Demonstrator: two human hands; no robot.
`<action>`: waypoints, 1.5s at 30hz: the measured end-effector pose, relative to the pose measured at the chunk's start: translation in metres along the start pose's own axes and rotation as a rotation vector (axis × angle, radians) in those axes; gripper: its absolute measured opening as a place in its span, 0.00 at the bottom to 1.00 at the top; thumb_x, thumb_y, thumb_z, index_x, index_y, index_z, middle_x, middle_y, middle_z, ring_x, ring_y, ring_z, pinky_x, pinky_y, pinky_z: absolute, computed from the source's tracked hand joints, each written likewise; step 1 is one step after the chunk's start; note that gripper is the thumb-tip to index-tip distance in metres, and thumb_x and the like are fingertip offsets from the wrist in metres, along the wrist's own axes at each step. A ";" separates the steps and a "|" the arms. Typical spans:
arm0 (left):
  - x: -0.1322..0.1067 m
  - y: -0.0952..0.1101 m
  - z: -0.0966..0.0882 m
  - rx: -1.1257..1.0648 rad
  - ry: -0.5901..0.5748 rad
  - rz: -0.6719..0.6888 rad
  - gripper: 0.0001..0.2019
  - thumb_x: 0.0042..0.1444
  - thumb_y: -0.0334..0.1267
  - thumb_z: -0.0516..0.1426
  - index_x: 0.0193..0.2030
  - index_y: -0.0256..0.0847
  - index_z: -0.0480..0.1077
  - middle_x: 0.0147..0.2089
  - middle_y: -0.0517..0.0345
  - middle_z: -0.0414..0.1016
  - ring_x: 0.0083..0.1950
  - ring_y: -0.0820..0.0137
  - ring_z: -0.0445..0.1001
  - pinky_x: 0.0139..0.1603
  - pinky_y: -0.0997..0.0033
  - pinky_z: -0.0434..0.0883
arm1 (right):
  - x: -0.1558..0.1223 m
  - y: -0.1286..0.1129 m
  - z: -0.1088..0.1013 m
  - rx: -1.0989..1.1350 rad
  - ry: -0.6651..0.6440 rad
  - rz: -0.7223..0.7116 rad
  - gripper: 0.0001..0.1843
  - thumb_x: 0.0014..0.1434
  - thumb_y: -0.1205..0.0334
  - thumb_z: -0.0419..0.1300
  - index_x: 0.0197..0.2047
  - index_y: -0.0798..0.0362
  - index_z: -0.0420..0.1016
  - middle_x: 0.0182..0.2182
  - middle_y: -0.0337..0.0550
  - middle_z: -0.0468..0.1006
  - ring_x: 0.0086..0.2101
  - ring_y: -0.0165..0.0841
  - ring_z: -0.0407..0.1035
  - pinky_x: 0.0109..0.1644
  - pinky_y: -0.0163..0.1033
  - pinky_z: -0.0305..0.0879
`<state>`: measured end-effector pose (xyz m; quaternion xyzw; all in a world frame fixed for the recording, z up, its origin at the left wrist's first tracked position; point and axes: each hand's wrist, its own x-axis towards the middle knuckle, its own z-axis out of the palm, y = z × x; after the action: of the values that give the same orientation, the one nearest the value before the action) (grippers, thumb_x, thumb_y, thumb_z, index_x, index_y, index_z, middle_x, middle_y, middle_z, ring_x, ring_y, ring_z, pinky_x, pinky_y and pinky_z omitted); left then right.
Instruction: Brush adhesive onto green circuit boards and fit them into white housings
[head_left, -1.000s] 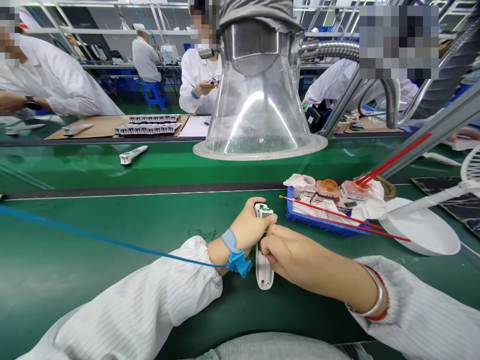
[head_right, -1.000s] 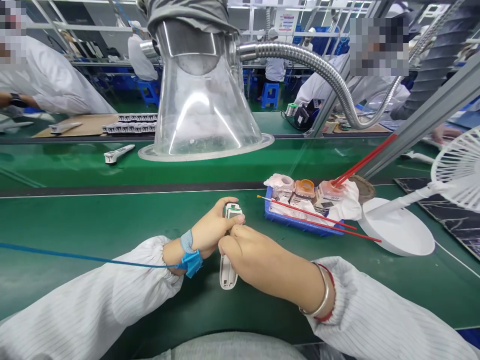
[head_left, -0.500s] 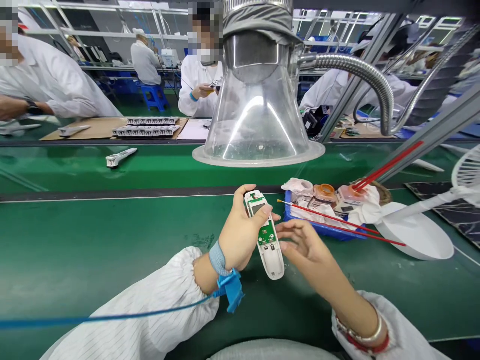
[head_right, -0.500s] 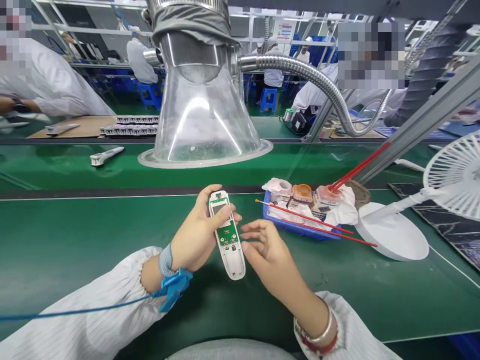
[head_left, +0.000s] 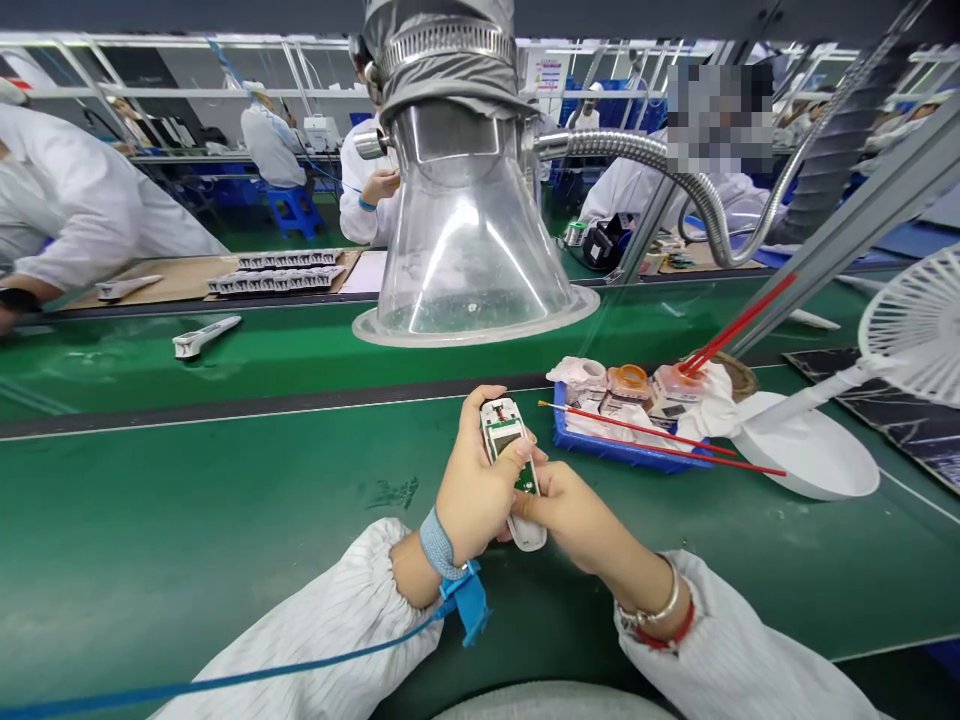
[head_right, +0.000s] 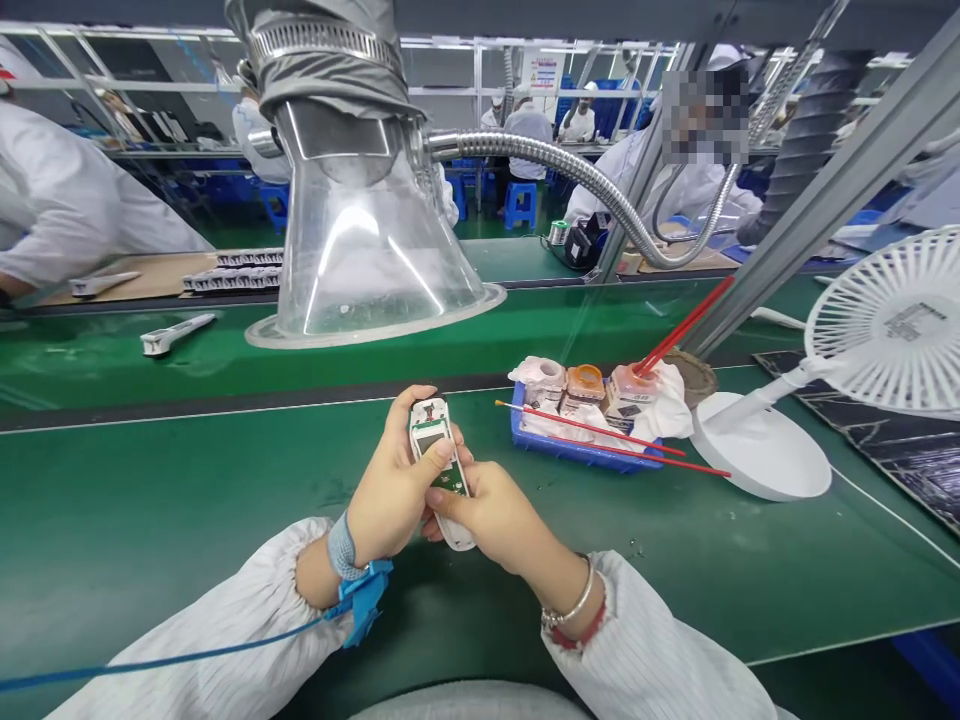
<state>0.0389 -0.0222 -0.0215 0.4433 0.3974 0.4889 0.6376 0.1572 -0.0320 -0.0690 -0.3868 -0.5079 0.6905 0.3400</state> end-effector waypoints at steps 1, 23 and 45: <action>0.001 -0.001 -0.001 -0.001 -0.006 -0.006 0.24 0.55 0.35 0.56 0.55 0.53 0.51 0.34 0.63 0.67 0.35 0.72 0.73 0.28 0.79 0.69 | 0.001 0.001 -0.001 -0.010 0.001 -0.005 0.23 0.51 0.43 0.61 0.28 0.59 0.70 0.21 0.42 0.72 0.23 0.31 0.68 0.28 0.35 0.65; 0.004 0.007 -0.014 0.269 -0.027 0.066 0.22 0.43 0.30 0.63 0.46 0.38 0.65 0.49 0.49 0.72 0.45 0.63 0.74 0.45 0.66 0.72 | -0.002 0.000 -0.002 -0.250 0.255 -0.157 0.04 0.52 0.64 0.59 0.28 0.55 0.69 0.23 0.39 0.72 0.25 0.31 0.69 0.29 0.35 0.65; 0.031 -0.004 -0.026 0.377 0.047 -0.003 0.22 0.40 0.34 0.64 0.45 0.37 0.66 0.43 0.52 0.74 0.34 0.69 0.73 0.35 0.69 0.71 | 0.020 0.009 -0.007 -0.088 0.201 0.007 0.07 0.52 0.61 0.58 0.32 0.56 0.66 0.25 0.41 0.74 0.26 0.37 0.74 0.27 0.38 0.71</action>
<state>0.0223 0.0118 -0.0351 0.5429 0.4975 0.4149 0.5345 0.1533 -0.0146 -0.0830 -0.4703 -0.4997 0.6265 0.3696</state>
